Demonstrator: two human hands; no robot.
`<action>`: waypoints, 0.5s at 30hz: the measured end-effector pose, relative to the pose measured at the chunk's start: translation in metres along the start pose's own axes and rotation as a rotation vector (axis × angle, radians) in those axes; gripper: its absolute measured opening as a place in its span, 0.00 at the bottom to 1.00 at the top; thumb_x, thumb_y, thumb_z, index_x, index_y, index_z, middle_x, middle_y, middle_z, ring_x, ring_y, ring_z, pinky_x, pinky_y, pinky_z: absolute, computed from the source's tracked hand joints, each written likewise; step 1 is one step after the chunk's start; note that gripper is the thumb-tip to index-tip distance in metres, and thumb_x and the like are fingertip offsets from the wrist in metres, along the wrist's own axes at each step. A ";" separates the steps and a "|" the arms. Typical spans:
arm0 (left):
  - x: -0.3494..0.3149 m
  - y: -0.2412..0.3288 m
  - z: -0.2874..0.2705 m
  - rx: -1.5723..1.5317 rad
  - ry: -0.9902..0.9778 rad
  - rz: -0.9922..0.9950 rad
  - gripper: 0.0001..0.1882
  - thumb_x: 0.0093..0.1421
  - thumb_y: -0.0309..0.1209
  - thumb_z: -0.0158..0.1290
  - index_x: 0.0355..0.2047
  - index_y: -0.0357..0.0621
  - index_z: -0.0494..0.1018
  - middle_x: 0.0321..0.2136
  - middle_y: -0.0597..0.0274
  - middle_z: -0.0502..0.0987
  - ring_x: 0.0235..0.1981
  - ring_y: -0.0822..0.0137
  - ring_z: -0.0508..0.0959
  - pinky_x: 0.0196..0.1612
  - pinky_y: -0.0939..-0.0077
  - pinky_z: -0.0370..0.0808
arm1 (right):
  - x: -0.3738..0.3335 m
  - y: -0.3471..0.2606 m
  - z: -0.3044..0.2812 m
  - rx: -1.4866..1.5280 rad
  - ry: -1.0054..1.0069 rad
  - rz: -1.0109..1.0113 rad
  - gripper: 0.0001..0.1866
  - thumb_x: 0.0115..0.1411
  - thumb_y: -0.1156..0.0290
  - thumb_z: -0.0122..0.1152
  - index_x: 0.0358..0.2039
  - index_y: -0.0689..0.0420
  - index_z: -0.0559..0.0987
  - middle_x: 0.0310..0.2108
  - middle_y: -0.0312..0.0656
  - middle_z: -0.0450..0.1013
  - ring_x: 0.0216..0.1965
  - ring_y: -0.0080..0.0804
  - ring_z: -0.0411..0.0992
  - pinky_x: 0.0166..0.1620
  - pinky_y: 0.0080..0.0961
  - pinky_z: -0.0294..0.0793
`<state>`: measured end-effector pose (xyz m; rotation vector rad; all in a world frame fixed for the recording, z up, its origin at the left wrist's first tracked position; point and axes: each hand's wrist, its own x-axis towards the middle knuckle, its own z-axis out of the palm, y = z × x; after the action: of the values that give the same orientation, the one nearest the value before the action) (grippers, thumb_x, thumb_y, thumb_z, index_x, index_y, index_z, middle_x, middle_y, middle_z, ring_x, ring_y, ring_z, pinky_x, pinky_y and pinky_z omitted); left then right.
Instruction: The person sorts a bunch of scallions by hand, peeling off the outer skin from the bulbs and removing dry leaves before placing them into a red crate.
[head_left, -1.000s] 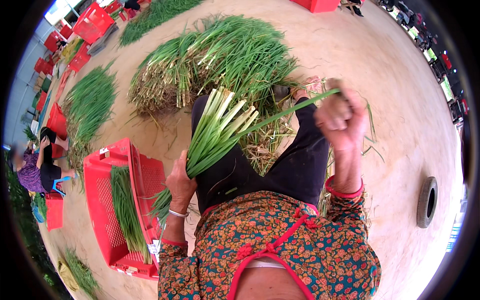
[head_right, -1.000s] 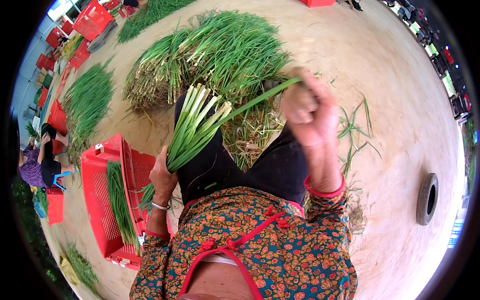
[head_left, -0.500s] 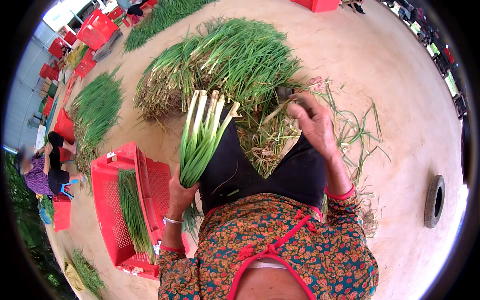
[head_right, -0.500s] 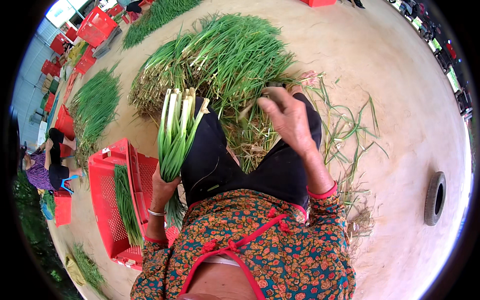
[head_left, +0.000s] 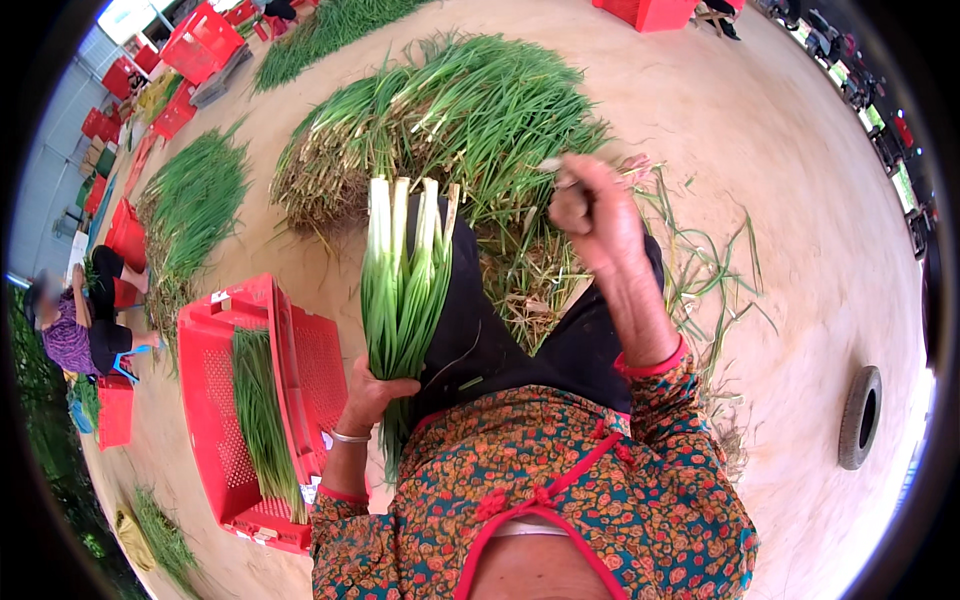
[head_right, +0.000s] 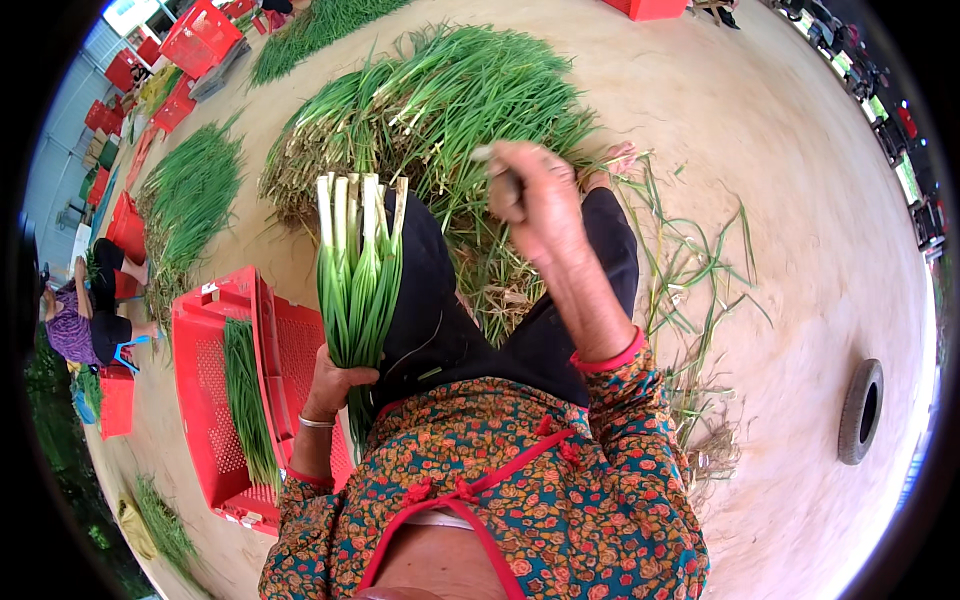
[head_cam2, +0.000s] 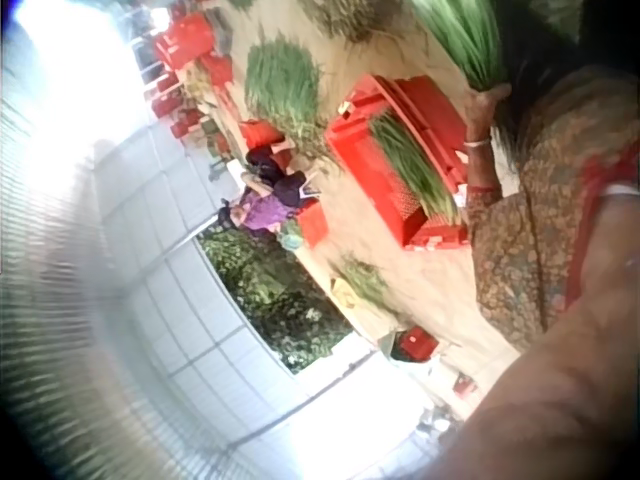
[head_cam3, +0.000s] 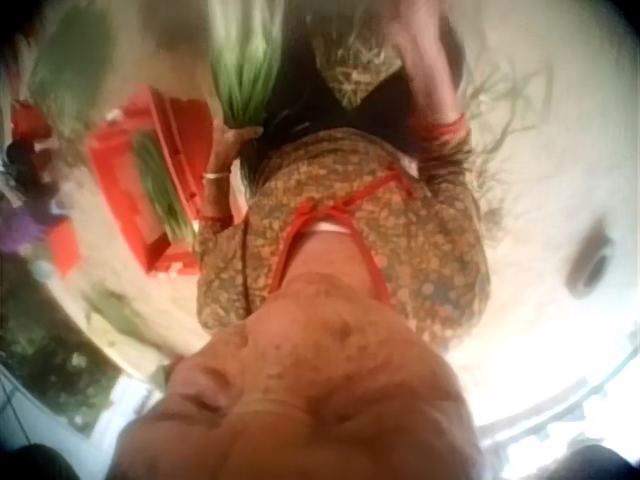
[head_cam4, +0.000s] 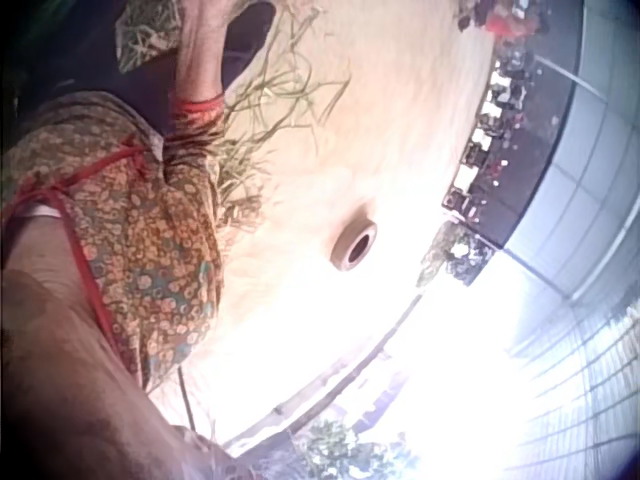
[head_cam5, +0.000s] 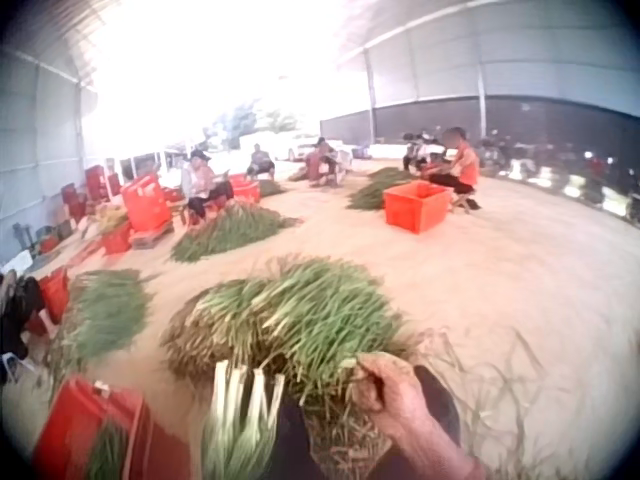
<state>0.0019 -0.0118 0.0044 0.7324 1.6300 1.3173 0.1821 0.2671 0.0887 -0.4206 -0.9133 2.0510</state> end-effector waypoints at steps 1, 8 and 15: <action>-0.001 0.000 0.001 -0.039 0.004 -0.028 0.18 0.35 0.15 0.58 0.32 0.36 0.75 0.27 0.62 0.78 0.26 0.70 0.76 0.31 0.76 0.75 | 0.005 -0.007 -0.009 -0.106 0.048 -0.109 0.11 0.57 0.71 0.57 0.18 0.56 0.74 0.11 0.29 0.63 0.11 0.14 0.55 0.14 0.14 0.47; 0.004 -0.001 0.000 -0.076 -0.029 -0.073 0.20 0.33 0.15 0.59 0.32 0.35 0.77 0.28 0.61 0.79 0.28 0.70 0.77 0.34 0.78 0.75 | -0.005 0.021 -0.016 -1.226 -0.089 -0.501 0.09 0.55 0.77 0.60 0.38 0.60 0.77 0.30 0.40 0.76 0.30 0.23 0.75 0.33 0.19 0.73; 0.005 0.007 0.000 -0.024 -0.154 -0.049 0.22 0.31 0.15 0.58 0.33 0.35 0.76 0.28 0.60 0.79 0.29 0.68 0.77 0.36 0.76 0.74 | -0.001 0.034 0.033 -1.416 -0.592 -0.558 0.07 0.53 0.72 0.57 0.33 0.59 0.73 0.26 0.46 0.73 0.29 0.48 0.73 0.30 0.43 0.72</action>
<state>-0.0010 -0.0060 0.0100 0.7555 1.4983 1.2133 0.1448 0.2376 0.0860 -0.1898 -2.4500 0.7226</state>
